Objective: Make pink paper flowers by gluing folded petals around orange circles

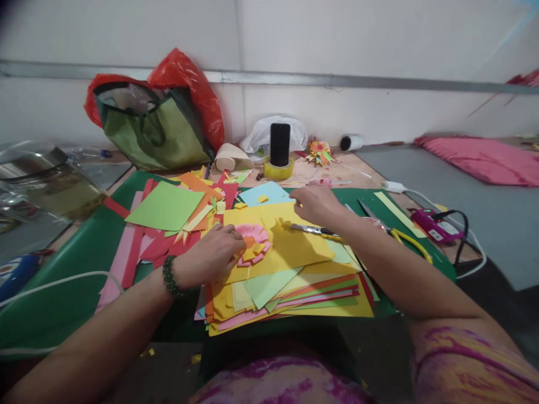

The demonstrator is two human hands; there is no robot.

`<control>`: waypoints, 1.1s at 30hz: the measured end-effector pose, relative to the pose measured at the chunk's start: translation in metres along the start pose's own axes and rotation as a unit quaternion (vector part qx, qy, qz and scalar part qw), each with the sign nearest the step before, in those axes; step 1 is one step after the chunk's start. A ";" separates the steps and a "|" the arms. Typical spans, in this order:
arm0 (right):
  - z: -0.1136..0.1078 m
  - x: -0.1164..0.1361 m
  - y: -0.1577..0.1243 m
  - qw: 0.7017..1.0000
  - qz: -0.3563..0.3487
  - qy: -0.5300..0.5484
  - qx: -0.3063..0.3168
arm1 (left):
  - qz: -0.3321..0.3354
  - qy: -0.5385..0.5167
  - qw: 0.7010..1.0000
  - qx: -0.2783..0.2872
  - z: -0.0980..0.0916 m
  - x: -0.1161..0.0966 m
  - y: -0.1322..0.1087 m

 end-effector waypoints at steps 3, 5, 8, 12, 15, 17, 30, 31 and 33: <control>-0.001 -0.030 -0.012 0.995 0.079 -0.029 0.056 | 0.000 -0.003 1.000 0.003 0.002 0.000 0.000; -0.001 -0.053 -0.024 0.984 0.154 -0.054 0.078 | 0.005 -0.009 1.000 0.003 0.003 -0.002 -0.001; 0.006 -0.082 -0.032 0.969 0.231 -0.047 0.075 | 0.011 -0.012 1.000 0.002 0.004 -0.003 0.000; 0.032 -0.104 -0.016 0.972 0.220 0.069 0.037 | -0.001 -0.016 1.000 -0.011 0.004 -0.001 0.001; 0.050 -0.117 -0.002 0.956 0.223 0.188 -0.002 | 0.002 -0.013 1.000 -0.007 0.003 -0.001 0.002; 0.058 -0.123 0.003 0.939 0.236 0.250 -0.020 | 0.007 -0.013 1.000 0.000 0.003 -0.002 0.002; -0.022 -0.105 -0.030 0.802 0.154 0.521 -0.249 | 0.008 -0.010 1.000 0.026 0.003 -0.003 0.001; -0.022 -0.095 -0.031 0.798 0.145 0.542 -0.219 | 0.008 -0.011 1.000 0.024 0.004 -0.003 0.001; -0.019 -0.071 -0.033 0.815 0.123 0.549 -0.137 | 0.010 -0.019 1.000 0.015 0.004 -0.003 0.001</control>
Point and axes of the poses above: each hand's wrist, its own y-axis towards the middle knuckle, its own z-axis out of the palm, x = y × z, the point moved 8 cm from there along y, towards the middle knuckle, and after that the axes turned 10 degrees about y, right-handed, at the moved point
